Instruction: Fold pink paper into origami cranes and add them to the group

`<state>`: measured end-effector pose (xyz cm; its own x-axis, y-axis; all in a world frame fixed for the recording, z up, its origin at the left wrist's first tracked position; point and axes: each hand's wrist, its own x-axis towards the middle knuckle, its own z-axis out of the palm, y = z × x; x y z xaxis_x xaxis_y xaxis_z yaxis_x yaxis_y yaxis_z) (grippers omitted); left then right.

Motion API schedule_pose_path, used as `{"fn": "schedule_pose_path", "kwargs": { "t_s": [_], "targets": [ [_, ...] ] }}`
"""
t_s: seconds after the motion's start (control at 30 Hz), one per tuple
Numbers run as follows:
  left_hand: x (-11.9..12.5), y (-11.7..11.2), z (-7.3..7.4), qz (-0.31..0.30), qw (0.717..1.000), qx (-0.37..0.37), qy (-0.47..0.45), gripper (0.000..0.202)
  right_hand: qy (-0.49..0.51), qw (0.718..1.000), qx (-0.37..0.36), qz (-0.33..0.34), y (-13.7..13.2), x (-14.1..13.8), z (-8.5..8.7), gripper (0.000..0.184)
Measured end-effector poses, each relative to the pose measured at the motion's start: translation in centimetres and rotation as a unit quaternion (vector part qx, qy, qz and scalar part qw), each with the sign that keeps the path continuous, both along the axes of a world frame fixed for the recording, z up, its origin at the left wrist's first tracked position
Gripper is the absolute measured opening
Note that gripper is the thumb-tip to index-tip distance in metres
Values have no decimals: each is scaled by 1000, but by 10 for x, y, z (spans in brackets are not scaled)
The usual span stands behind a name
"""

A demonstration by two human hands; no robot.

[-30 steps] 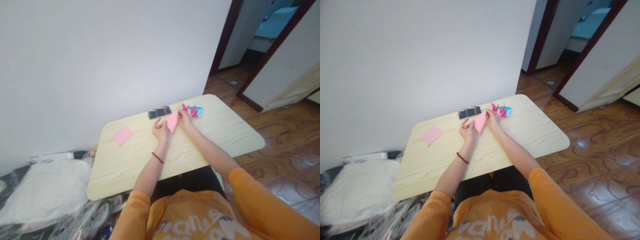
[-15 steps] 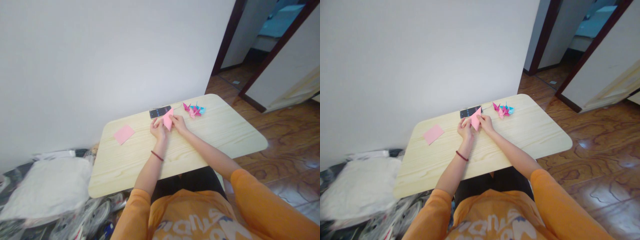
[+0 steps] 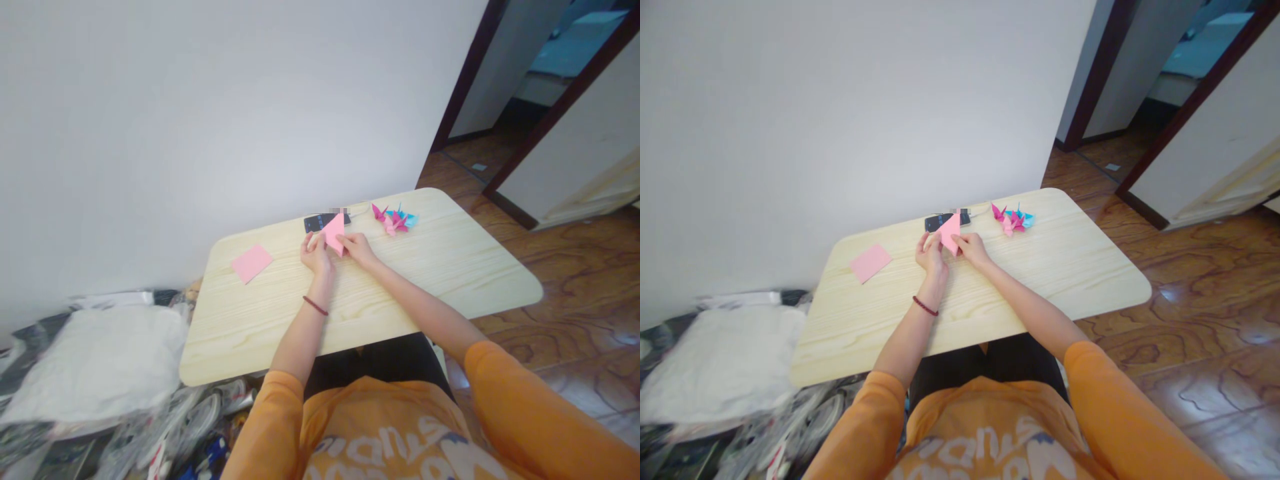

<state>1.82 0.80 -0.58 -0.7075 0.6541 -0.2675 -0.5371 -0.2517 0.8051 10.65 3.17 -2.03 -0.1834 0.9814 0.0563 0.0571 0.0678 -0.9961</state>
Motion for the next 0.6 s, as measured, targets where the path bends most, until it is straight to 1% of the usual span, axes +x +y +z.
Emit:
{"fn": "schedule_pose_path", "kwargs": {
  "t_s": [0.1,0.27,0.33,0.4,0.5,0.6],
  "targets": [
    [-1,1,-2,0,1000,-1,4,36,-20,1000,13,-6,0,3,-1,53],
    [-2,1,-1,18,1000,15,15,34,73,995,-9,66,0,1,-2,39],
    [-3,1,-1,25,999,20,9,35,68,995,-2,78,0,0,-2,36],
    [-4,1,-1,29,999,25,5,38,38,997,18,68,-1,0,1,36],
    [-4,1,-3,30,999,33,10,41,-3,998,66,24,-2,2,6,36],
    [-3,0,-4,14,998,58,37,42,8,995,97,-22,-2,6,10,34]
  ]
}}
